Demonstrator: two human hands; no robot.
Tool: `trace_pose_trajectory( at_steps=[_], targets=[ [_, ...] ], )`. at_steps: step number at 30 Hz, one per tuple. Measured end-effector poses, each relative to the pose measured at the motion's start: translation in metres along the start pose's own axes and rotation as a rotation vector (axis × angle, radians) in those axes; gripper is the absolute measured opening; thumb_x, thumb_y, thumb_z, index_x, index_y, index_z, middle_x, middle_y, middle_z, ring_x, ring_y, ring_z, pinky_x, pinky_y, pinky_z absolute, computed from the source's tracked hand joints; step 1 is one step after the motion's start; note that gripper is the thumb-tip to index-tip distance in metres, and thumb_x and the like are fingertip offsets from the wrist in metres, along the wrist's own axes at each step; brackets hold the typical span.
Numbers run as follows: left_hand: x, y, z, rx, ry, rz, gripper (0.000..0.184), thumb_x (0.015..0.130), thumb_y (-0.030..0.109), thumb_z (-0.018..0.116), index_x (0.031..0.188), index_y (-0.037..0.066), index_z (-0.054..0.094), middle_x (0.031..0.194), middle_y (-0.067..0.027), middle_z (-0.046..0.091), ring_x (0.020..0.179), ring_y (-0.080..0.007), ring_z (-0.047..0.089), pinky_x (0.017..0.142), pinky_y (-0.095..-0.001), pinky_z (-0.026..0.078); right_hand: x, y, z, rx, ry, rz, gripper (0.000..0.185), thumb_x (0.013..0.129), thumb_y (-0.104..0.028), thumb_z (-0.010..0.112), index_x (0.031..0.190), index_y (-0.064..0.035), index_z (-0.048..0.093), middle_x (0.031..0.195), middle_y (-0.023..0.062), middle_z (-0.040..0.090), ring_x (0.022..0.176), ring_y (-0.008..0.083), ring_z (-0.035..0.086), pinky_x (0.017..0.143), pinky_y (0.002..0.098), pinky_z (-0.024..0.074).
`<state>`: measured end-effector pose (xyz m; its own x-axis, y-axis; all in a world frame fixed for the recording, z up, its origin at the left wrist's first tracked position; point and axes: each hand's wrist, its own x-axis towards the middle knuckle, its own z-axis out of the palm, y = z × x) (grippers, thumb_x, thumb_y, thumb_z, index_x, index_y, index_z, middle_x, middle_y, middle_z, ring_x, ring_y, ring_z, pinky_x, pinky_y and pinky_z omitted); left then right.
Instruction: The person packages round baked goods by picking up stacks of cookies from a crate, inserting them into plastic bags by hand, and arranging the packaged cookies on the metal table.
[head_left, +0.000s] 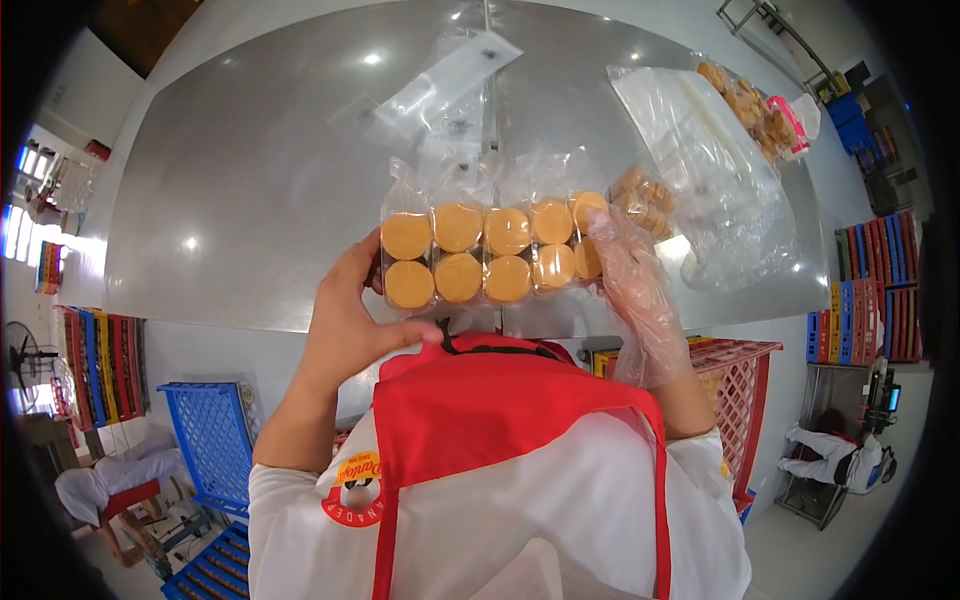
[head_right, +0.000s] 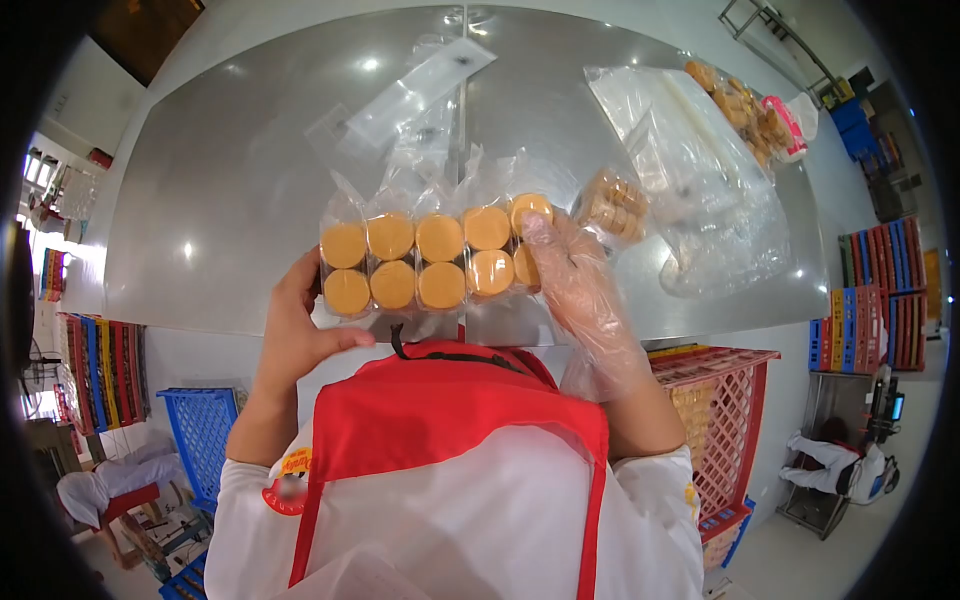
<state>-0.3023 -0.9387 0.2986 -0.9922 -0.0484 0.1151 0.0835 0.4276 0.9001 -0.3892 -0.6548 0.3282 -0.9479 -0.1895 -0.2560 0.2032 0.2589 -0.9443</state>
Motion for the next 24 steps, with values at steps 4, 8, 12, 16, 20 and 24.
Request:
trace_pose_trajectory(
  at_steps=[4, 8, 12, 16, 20, 24],
  targets=[
    [-0.001, 0.012, -0.001, 0.256, 0.035, 0.173, 0.096, 0.062, 0.018, 0.089, 0.142, -0.003, 0.040, 0.112, -0.0159, 0.058, 0.098, -0.0291, 0.058, 0.084, -0.0356, 0.050, -0.015, -0.022, -0.005, 0.025, -0.013, -0.023, 0.051, 0.102, -0.044, 0.049, 0.123, 0.0006, 0.061, 0.101, 0.0081, 0.065, 0.090, 0.0133, 0.058, 0.076, 0.0271, 0.0478],
    [-0.003, 0.010, 0.000, 0.336, 0.155, 0.250, 0.091, 0.066, 0.011, 0.086, 0.142, -0.002, 0.039, 0.118, -0.0170, 0.057, 0.106, -0.0344, 0.058, 0.087, -0.0401, 0.050, -0.026, -0.024, -0.003, 0.026, 0.005, -0.212, 0.050, 0.103, -0.043, 0.047, 0.126, 0.0010, 0.058, 0.102, 0.0082, 0.063, 0.085, 0.0114, 0.056, 0.072, 0.0241, 0.0450],
    [0.000, 0.012, -0.002, 0.323, 0.210, 0.338, 0.087, 0.067, 0.013, 0.085, 0.141, -0.001, 0.041, 0.118, -0.0169, 0.058, 0.104, -0.0355, 0.060, 0.086, -0.0398, 0.050, -0.038, -0.037, 0.001, 0.171, -0.017, -0.299, 0.057, 0.102, -0.045, 0.047, 0.134, 0.0022, 0.052, 0.106, 0.0076, 0.061, 0.079, 0.0080, 0.052, 0.068, 0.0209, 0.0415],
    [0.001, 0.006, -0.002, 0.223, 0.238, 0.353, 0.083, 0.068, 0.016, 0.086, 0.138, -0.001, 0.045, 0.120, -0.0172, 0.058, 0.103, -0.0363, 0.061, 0.087, -0.0391, 0.050, -0.045, -0.030, -0.006, 0.241, -0.003, -0.288, 0.065, 0.100, -0.049, 0.049, 0.140, 0.0026, 0.047, 0.108, 0.0068, 0.060, 0.076, 0.0054, 0.048, 0.066, 0.0188, 0.0386],
    [0.004, 0.009, -0.003, 0.218, 0.223, 0.333, 0.081, 0.070, 0.020, 0.088, 0.136, -0.001, 0.047, 0.125, -0.0169, 0.058, 0.108, -0.0333, 0.062, 0.090, -0.0377, 0.050, -0.052, -0.035, -0.011, 0.215, -0.012, -0.305, 0.066, 0.101, -0.050, 0.047, 0.142, 0.0020, 0.046, 0.114, 0.0093, 0.058, 0.082, 0.0089, 0.050, 0.072, 0.0215, 0.0410],
    [0.001, 0.003, 0.003, 0.062, 0.222, 0.257, 0.080, 0.073, 0.020, 0.088, 0.137, -0.002, 0.046, 0.129, -0.0137, 0.057, 0.115, -0.0266, 0.059, 0.095, -0.0361, 0.048, -0.056, -0.031, -0.016, 0.087, 0.026, -0.432, 0.064, 0.102, -0.047, 0.044, 0.143, 0.0018, 0.044, 0.121, 0.0136, 0.055, 0.092, 0.0147, 0.052, 0.083, 0.0274, 0.0435]
  ],
)
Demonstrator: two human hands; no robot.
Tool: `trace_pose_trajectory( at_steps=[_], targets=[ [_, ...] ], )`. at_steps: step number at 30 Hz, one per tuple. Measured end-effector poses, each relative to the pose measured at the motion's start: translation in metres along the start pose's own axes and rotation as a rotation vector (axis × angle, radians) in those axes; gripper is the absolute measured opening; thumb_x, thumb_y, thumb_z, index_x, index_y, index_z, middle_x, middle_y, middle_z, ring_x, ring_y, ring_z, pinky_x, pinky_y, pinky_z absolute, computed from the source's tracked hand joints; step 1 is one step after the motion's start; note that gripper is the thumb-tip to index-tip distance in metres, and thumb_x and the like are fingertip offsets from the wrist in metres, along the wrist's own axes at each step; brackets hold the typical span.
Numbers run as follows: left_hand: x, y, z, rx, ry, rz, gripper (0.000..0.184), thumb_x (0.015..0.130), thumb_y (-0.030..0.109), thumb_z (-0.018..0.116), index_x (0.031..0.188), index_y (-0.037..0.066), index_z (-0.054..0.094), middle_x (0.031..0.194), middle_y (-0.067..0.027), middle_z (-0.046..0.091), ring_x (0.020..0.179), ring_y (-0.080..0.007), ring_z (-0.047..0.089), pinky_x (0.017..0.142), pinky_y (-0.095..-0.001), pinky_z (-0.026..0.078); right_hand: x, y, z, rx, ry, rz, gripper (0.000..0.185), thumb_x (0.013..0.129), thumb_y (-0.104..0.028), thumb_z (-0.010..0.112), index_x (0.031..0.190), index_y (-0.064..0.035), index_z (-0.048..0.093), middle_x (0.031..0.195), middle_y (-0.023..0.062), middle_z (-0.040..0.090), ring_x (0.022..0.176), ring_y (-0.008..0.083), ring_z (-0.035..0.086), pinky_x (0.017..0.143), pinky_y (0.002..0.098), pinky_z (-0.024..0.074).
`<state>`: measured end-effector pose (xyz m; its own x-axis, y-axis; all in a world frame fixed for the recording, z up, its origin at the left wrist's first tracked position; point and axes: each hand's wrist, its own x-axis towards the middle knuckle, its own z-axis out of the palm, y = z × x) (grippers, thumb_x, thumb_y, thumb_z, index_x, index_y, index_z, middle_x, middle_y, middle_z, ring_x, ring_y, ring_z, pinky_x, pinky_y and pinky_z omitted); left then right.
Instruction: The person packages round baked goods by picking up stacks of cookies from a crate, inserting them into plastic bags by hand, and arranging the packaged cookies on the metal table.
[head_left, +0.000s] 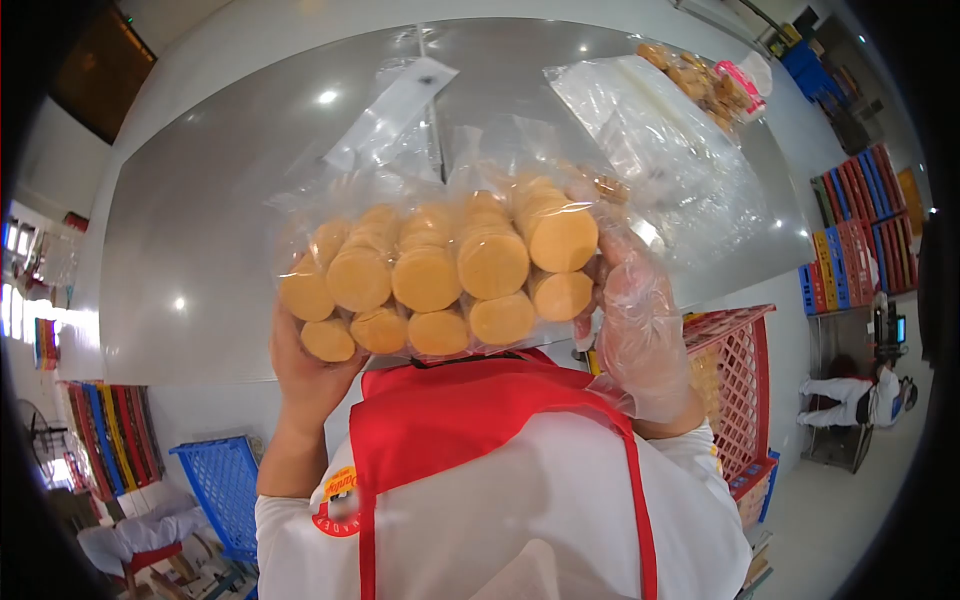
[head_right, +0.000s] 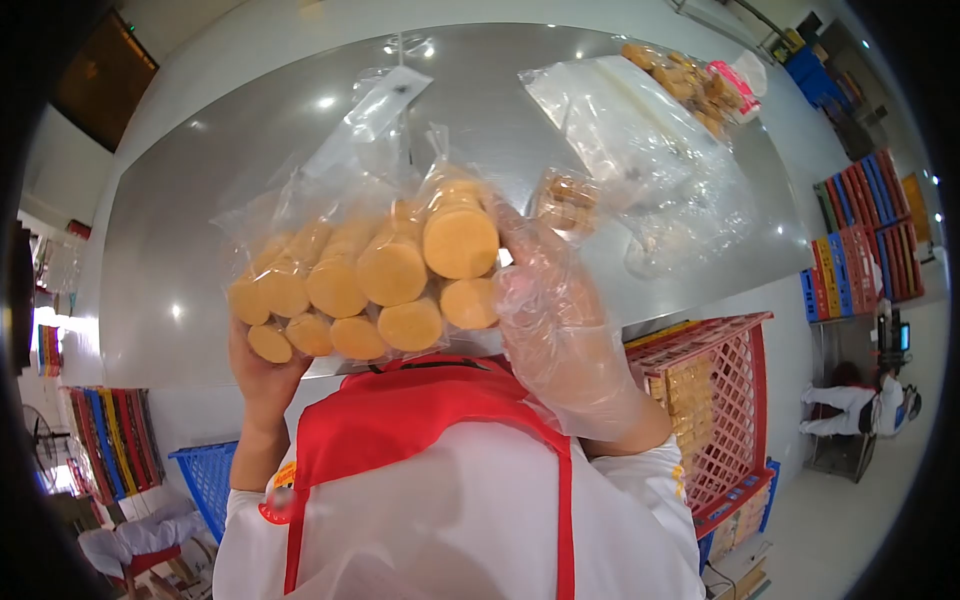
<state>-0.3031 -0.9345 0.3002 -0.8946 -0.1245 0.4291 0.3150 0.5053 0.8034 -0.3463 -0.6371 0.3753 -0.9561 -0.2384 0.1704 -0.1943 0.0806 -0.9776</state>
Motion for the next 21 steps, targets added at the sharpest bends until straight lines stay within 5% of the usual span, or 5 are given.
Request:
trace_pose_trajectory(
  at_steps=[2, 7, 11, 18, 21],
  targets=[
    [-0.001, -0.001, 0.003, -0.065, -0.007, -0.025, 0.077, 0.075, 0.019, 0.087, 0.136, -0.001, 0.045, 0.131, -0.0101, 0.055, 0.118, -0.0217, 0.056, 0.098, -0.0343, 0.047, -0.003, 0.000, -0.004, 0.000, -0.004, -0.027, 0.063, 0.103, -0.046, 0.044, 0.143, 0.0018, 0.044, 0.123, 0.0147, 0.055, 0.094, 0.0159, 0.052, 0.086, 0.0290, 0.0434],
    [0.000, -0.006, 0.006, -0.030, -0.025, 0.034, 0.088, 0.071, 0.017, 0.089, 0.141, -0.004, 0.041, 0.132, -0.0143, 0.055, 0.118, -0.0266, 0.058, 0.098, -0.0362, 0.047, -0.010, -0.008, -0.007, 0.156, 0.003, 0.062, 0.061, 0.103, -0.046, 0.044, 0.143, 0.0008, 0.044, 0.124, 0.0133, 0.055, 0.096, 0.0165, 0.053, 0.086, 0.0301, 0.0442],
    [0.003, 0.002, 0.012, -0.146, -0.044, -0.009, 0.084, 0.072, 0.022, 0.089, 0.138, -0.003, 0.043, 0.131, -0.0150, 0.056, 0.119, -0.0278, 0.058, 0.098, -0.0378, 0.047, -0.009, -0.009, -0.003, 0.089, 0.073, 0.080, 0.087, 0.093, -0.069, 0.044, 0.146, 0.0013, 0.040, 0.126, 0.0089, 0.057, 0.079, 0.0071, 0.055, 0.050, 0.0202, 0.0406],
    [0.008, -0.001, 0.013, 0.117, -0.125, 0.121, 0.082, 0.072, 0.026, 0.087, 0.138, 0.001, 0.045, 0.123, -0.0171, 0.057, 0.109, -0.0345, 0.058, 0.093, -0.0411, 0.047, -0.012, 0.011, -0.002, -0.142, 0.220, 0.213, 0.077, 0.099, -0.064, 0.035, 0.140, -0.0005, 0.047, 0.078, 0.0070, 0.061, 0.055, 0.0084, 0.049, 0.045, 0.0226, 0.0368],
    [0.009, 0.005, 0.013, 0.170, -0.123, 0.139, 0.082, 0.070, 0.022, 0.087, 0.137, 0.001, 0.045, 0.121, -0.0168, 0.058, 0.108, -0.0361, 0.058, 0.092, -0.0420, 0.047, -0.008, 0.019, -0.002, 0.081, 0.186, 0.191, 0.078, 0.098, -0.065, 0.035, 0.139, 0.0004, 0.048, 0.076, 0.0074, 0.061, 0.054, 0.0091, 0.049, 0.044, 0.0225, 0.0360]
  ],
)
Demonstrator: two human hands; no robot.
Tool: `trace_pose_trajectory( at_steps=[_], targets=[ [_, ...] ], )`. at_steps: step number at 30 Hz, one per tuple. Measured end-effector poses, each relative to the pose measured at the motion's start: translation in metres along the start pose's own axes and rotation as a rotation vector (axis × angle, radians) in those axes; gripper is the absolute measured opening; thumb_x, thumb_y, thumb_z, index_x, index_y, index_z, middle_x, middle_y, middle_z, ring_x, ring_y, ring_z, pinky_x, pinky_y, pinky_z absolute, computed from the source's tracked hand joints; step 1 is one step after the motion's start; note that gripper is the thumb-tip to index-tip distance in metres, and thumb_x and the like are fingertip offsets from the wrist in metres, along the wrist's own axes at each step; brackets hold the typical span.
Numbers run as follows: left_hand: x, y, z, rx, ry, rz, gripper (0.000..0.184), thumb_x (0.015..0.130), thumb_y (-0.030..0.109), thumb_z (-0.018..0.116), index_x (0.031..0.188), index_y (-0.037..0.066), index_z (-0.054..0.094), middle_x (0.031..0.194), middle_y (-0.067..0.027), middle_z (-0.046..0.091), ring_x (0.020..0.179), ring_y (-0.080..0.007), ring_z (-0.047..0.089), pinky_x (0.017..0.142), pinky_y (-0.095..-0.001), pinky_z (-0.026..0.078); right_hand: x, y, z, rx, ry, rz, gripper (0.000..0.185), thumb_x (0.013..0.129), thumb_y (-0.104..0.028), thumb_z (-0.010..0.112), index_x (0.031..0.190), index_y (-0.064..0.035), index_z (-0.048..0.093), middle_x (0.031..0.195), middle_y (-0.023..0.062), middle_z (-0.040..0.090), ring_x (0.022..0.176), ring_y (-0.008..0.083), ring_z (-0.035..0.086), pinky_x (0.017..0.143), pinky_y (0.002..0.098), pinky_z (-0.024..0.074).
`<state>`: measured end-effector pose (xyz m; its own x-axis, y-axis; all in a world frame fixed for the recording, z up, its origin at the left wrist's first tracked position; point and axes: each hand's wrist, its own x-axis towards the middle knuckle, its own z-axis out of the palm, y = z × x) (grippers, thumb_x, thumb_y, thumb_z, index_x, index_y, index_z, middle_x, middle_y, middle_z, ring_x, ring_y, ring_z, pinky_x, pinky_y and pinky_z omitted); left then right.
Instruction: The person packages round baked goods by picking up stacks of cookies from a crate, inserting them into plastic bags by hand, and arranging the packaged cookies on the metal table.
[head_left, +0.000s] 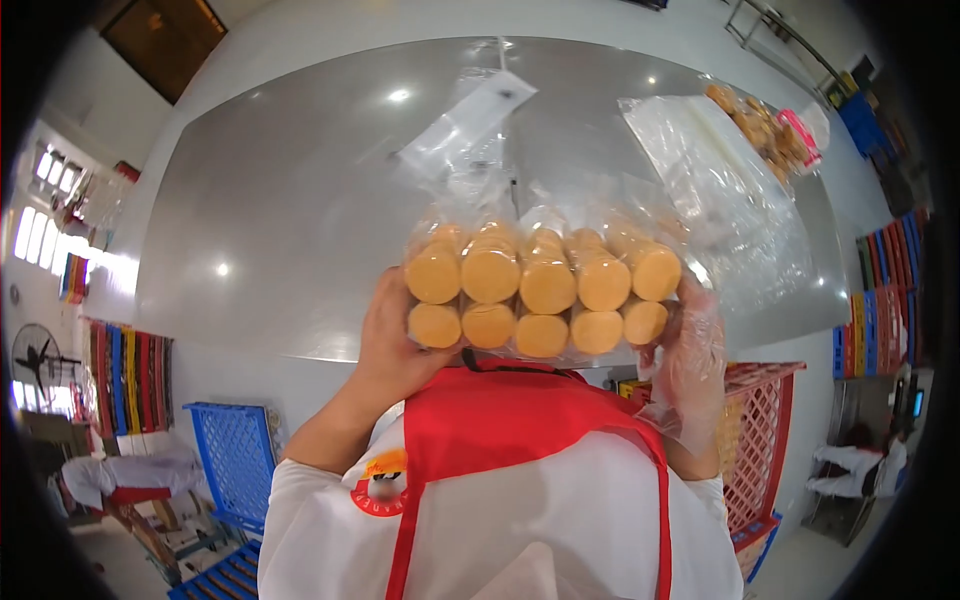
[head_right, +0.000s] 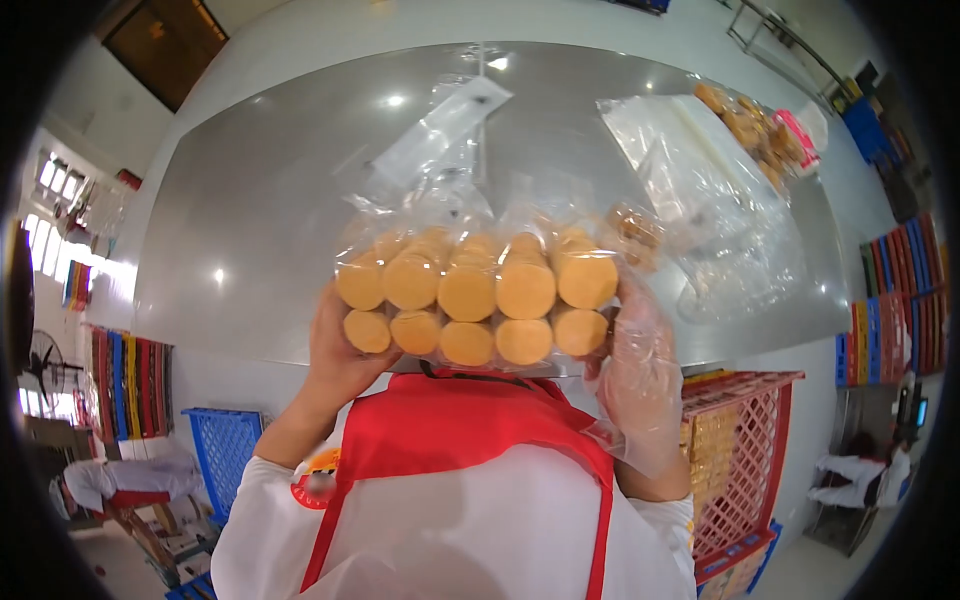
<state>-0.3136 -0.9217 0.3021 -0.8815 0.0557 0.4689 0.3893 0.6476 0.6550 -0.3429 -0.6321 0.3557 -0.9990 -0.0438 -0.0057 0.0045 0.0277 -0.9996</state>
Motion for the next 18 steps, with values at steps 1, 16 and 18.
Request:
trace_pose_trajectory(
  at_steps=[1, 16, 18],
  targets=[
    [0.000, 0.004, 0.001, -0.022, 0.024, -0.031, 0.077, 0.069, 0.022, 0.087, 0.133, 0.001, 0.048, 0.121, -0.0163, 0.059, 0.108, -0.0360, 0.058, 0.092, -0.0415, 0.048, 0.002, 0.002, 0.003, 0.024, 0.017, -0.028, 0.078, 0.099, -0.065, 0.034, 0.137, 0.0015, 0.049, 0.072, 0.0074, 0.060, 0.053, 0.0097, 0.048, 0.043, 0.0224, 0.0352],
    [0.025, -0.075, 0.065, -0.094, -0.068, -0.228, 0.083, 0.069, 0.027, 0.079, 0.137, -0.004, 0.043, 0.125, -0.0232, 0.055, 0.116, -0.0409, 0.052, 0.100, -0.0448, 0.043, 0.084, 0.079, 0.012, -0.257, 0.068, 0.306, 0.064, 0.096, -0.064, 0.045, 0.109, -0.0041, 0.061, 0.074, 0.0025, 0.056, 0.056, 0.0100, 0.050, 0.047, 0.0249, 0.0381],
    [0.032, -0.098, 0.084, -0.063, -0.068, -0.233, 0.084, 0.069, 0.030, 0.079, 0.137, -0.004, 0.044, 0.125, -0.0232, 0.055, 0.115, -0.0402, 0.053, 0.101, -0.0442, 0.043, 0.102, 0.097, 0.015, -0.258, 0.033, 0.305, 0.065, 0.094, -0.066, 0.046, 0.106, -0.0039, 0.061, 0.074, 0.0029, 0.056, 0.056, 0.0103, 0.050, 0.047, 0.0252, 0.0385]
  ],
)
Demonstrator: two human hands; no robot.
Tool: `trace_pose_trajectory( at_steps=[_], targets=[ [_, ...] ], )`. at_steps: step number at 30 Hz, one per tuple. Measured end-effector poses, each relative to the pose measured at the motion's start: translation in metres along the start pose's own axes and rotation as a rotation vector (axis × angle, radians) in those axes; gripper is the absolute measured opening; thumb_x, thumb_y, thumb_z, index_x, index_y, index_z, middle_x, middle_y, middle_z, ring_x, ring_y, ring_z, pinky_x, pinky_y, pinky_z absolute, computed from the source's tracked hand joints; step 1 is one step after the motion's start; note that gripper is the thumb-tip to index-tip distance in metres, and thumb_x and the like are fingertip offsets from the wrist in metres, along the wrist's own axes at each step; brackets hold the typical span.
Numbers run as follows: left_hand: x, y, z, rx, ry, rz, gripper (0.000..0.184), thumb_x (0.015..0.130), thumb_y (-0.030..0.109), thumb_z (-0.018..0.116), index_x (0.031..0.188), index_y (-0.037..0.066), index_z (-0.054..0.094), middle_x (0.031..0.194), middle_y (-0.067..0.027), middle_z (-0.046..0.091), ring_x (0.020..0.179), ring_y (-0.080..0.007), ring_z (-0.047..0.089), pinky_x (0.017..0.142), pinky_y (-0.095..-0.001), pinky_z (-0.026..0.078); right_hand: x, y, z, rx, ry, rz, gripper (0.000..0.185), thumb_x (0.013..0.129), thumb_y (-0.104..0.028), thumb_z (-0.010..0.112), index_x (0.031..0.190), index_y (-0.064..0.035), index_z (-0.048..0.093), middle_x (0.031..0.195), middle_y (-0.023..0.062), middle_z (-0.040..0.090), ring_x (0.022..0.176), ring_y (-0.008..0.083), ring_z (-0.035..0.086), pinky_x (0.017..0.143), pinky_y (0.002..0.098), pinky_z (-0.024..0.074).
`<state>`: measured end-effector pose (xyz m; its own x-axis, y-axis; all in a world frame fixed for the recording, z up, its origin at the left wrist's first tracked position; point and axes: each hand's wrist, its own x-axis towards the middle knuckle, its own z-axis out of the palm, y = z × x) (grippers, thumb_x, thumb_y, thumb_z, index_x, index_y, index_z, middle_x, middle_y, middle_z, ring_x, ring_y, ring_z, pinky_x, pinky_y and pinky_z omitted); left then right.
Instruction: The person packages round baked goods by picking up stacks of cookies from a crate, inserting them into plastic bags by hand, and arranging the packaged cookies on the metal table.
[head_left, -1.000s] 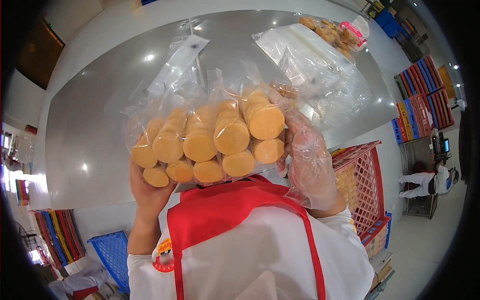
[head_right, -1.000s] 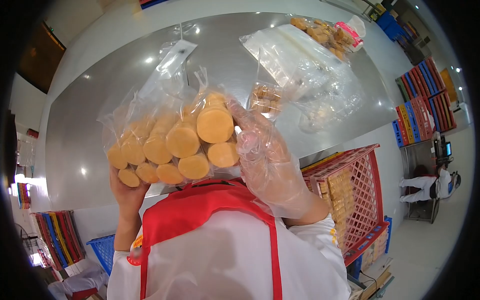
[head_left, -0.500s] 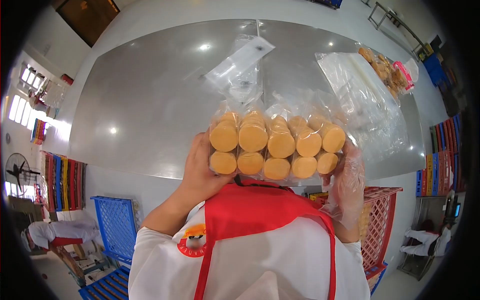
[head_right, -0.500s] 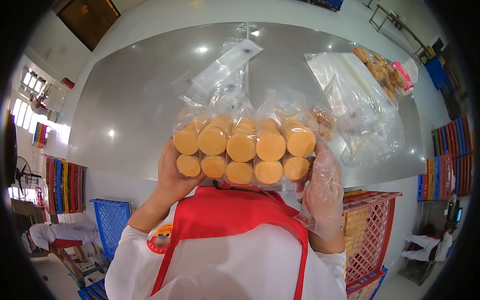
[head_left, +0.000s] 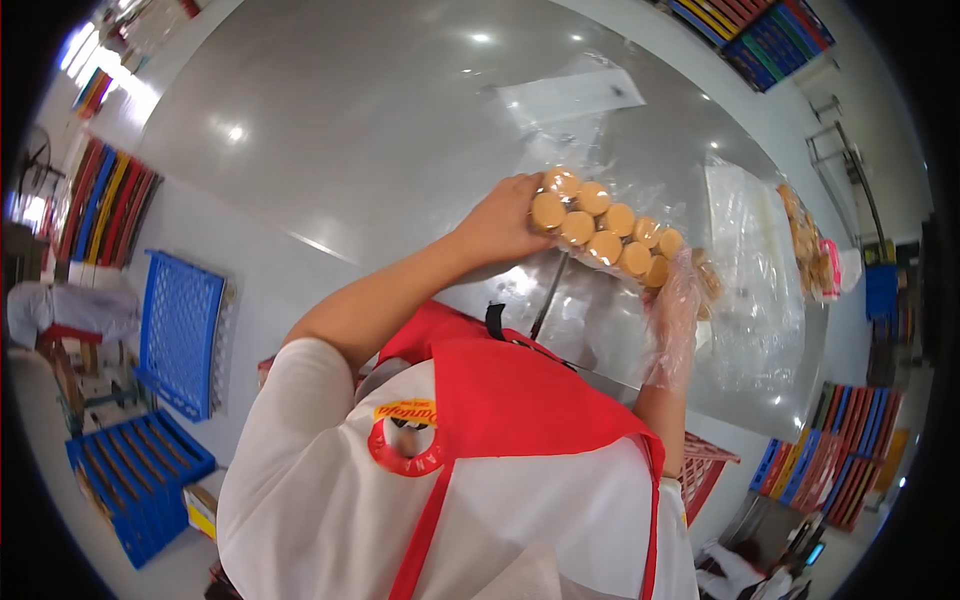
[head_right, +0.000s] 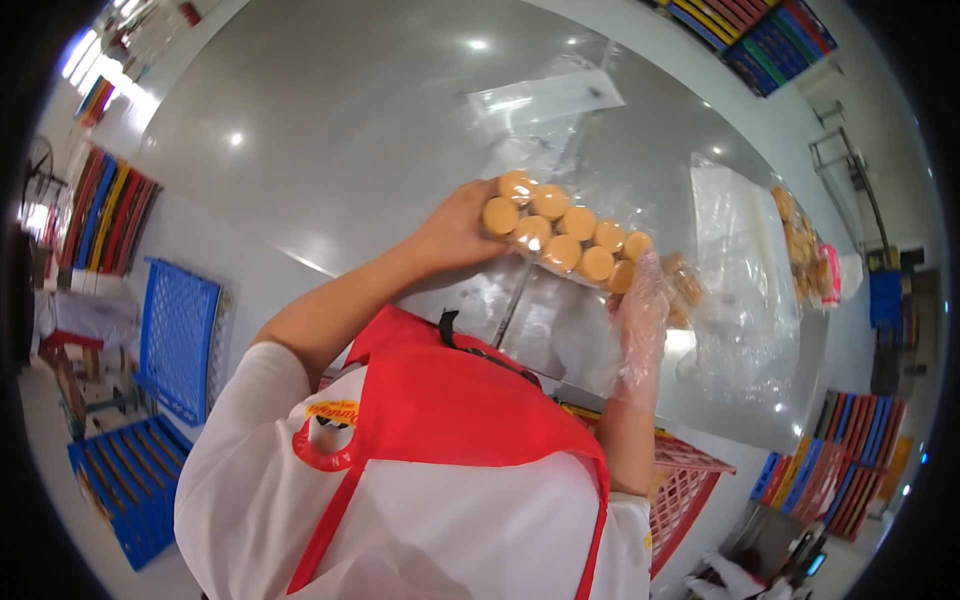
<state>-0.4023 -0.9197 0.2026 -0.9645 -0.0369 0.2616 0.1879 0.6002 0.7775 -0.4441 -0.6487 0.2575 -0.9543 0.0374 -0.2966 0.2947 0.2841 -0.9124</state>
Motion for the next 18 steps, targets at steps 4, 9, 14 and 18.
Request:
trace_pose_trajectory(
  at_steps=[4, 9, 14, 18],
  targets=[
    [0.003, -0.032, 0.015, -0.064, 0.013, -0.075, 0.082, 0.070, 0.033, 0.080, 0.137, -0.001, 0.046, 0.122, -0.0214, 0.058, 0.115, -0.0388, 0.054, 0.101, -0.0431, 0.043, 0.034, 0.028, 0.013, 0.090, 0.009, 0.069, 0.063, 0.093, -0.066, 0.048, 0.098, -0.0043, 0.058, 0.070, 0.0038, 0.053, 0.052, 0.0116, 0.048, 0.046, 0.0262, 0.0403],
    [-0.002, -0.033, 0.020, -0.086, 0.102, -0.063, 0.081, 0.071, 0.034, 0.079, 0.137, 0.000, 0.046, 0.118, -0.0211, 0.059, 0.114, -0.0384, 0.054, 0.100, -0.0423, 0.043, 0.032, 0.065, 0.035, 0.278, 0.125, -0.095, 0.060, 0.095, -0.064, 0.046, 0.097, -0.0050, 0.054, 0.073, 0.0041, 0.052, 0.056, 0.0122, 0.049, 0.048, 0.0271, 0.0424],
    [-0.003, -0.037, 0.024, -0.057, 0.108, -0.032, 0.081, 0.072, 0.035, 0.079, 0.136, -0.003, 0.046, 0.123, -0.0216, 0.057, 0.118, -0.0370, 0.053, 0.103, -0.0415, 0.042, 0.030, 0.085, 0.028, 0.426, 0.087, -0.201, 0.054, 0.099, -0.057, 0.045, 0.101, -0.0043, 0.053, 0.073, 0.0029, 0.051, 0.061, 0.0129, 0.051, 0.051, 0.0254, 0.0429],
    [-0.004, -0.035, 0.021, -0.086, 0.102, -0.050, 0.081, 0.072, 0.036, 0.079, 0.136, -0.002, 0.046, 0.123, -0.0210, 0.057, 0.118, -0.0361, 0.053, 0.103, -0.0403, 0.043, 0.027, 0.084, 0.027, 0.370, 0.034, -0.280, 0.049, 0.100, -0.053, 0.045, 0.104, -0.0047, 0.053, 0.079, 0.0021, 0.051, 0.067, 0.0126, 0.052, 0.055, 0.0235, 0.0428]
  ],
)
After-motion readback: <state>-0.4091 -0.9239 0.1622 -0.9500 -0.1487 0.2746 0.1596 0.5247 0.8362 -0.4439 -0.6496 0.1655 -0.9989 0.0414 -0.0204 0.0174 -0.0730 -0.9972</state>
